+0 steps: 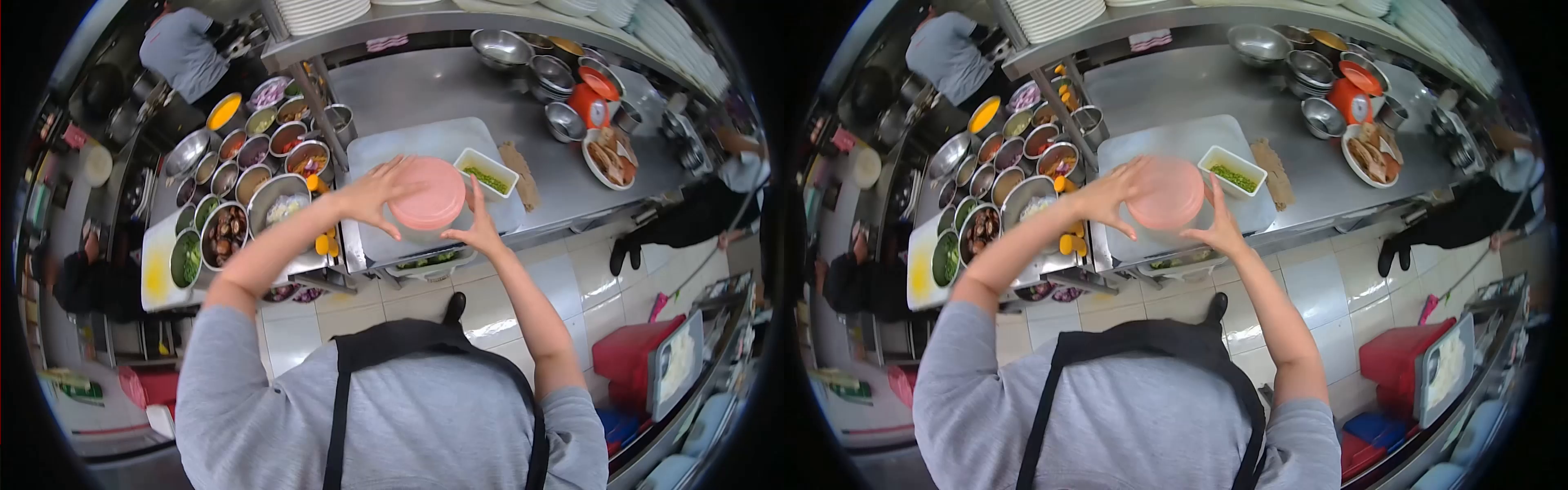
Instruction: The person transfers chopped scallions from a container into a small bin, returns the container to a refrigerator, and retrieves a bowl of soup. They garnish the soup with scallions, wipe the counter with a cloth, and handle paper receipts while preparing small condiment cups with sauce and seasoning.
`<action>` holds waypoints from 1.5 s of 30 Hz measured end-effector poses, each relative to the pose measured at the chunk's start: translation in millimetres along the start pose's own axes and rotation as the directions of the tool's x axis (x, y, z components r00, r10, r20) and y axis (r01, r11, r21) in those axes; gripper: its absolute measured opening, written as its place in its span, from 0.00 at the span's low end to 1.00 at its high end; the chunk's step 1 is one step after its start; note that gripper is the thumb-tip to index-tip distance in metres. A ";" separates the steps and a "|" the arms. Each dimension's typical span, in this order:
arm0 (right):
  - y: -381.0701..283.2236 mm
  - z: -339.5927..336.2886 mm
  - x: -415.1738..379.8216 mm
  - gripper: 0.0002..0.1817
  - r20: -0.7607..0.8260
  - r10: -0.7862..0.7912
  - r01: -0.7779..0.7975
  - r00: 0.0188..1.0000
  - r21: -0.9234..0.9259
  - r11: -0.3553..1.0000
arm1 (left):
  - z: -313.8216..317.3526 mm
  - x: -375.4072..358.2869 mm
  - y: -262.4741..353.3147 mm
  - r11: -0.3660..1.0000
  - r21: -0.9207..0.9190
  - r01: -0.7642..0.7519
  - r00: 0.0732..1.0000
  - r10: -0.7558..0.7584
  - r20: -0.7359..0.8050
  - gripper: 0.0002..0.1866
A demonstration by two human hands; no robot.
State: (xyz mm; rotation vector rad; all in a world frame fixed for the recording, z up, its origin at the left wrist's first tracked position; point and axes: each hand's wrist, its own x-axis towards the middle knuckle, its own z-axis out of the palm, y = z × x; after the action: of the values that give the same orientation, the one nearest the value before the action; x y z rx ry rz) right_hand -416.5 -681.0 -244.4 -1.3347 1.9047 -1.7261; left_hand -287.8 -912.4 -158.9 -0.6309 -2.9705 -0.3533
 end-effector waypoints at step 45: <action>-32.2 -31.7 81.2 0.24 0.243 0.304 -0.324 0.921 0.045 0.945 | 22.0 21.9 66.7 -0.362 -0.916 0.173 0.510 -0.763 0.398 0.41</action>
State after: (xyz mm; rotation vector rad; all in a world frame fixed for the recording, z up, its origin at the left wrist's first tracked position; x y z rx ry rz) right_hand -468.9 -716.5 -176.4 -1.0756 1.7775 -1.4086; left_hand -281.2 -839.3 -163.6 0.9887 -1.5711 -2.4500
